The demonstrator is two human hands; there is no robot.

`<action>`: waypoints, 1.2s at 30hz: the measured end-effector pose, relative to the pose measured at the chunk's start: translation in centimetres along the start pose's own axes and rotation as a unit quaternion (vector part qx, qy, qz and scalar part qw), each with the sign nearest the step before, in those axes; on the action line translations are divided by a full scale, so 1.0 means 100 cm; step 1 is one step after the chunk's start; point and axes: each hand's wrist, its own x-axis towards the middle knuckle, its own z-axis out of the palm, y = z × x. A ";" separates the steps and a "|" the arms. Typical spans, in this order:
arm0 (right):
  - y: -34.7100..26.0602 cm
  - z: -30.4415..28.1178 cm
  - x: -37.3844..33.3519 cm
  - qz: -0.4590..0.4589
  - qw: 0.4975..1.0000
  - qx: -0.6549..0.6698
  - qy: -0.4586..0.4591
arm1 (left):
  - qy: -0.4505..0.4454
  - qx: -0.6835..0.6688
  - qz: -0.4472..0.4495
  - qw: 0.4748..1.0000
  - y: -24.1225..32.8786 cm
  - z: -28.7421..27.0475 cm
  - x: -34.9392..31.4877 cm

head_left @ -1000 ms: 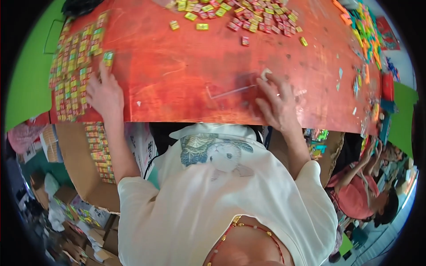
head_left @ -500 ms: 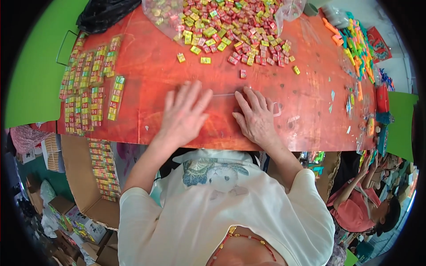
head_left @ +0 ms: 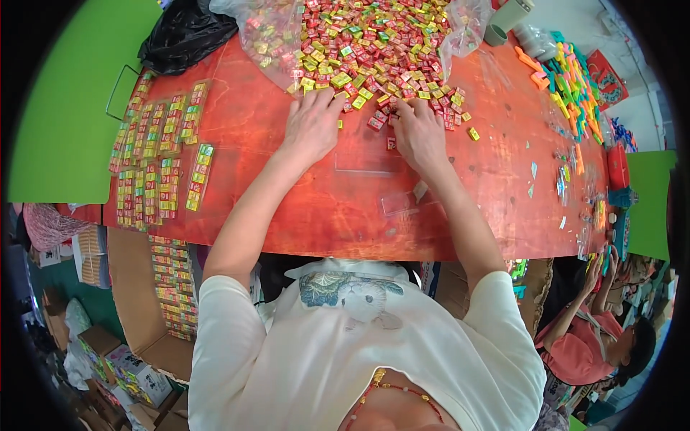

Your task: Arrange small toy blocks into rows and slide them into plastic sleeves for packaging.

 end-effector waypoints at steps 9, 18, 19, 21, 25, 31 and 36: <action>-0.022 0.005 0.001 -0.071 0.973 0.196 -0.098 | -0.054 -0.032 0.000 0.998 0.007 -0.019 -0.043; -0.022 -0.036 -0.055 -0.098 0.986 0.094 -0.094 | -0.109 0.019 -0.115 0.987 -0.027 -0.053 -0.061; -0.025 -0.043 -0.061 -0.108 0.984 0.087 -0.115 | -0.109 0.019 -0.117 0.987 -0.028 -0.051 -0.060; -0.030 -0.052 -0.068 -0.136 0.976 0.098 -0.137 | -0.085 0.019 -0.057 0.995 -0.028 -0.047 -0.059; -0.041 -0.065 -0.067 -0.143 0.965 0.128 -0.178 | -0.086 0.047 -0.039 0.994 -0.028 -0.040 -0.055; -0.074 -0.033 -0.022 -0.151 0.977 0.120 -0.088 | -0.068 0.070 -0.058 0.994 -0.024 -0.043 -0.060; -0.102 0.009 0.006 -0.193 0.976 0.077 -0.070 | -0.106 0.017 -0.088 0.990 -0.014 -0.054 -0.079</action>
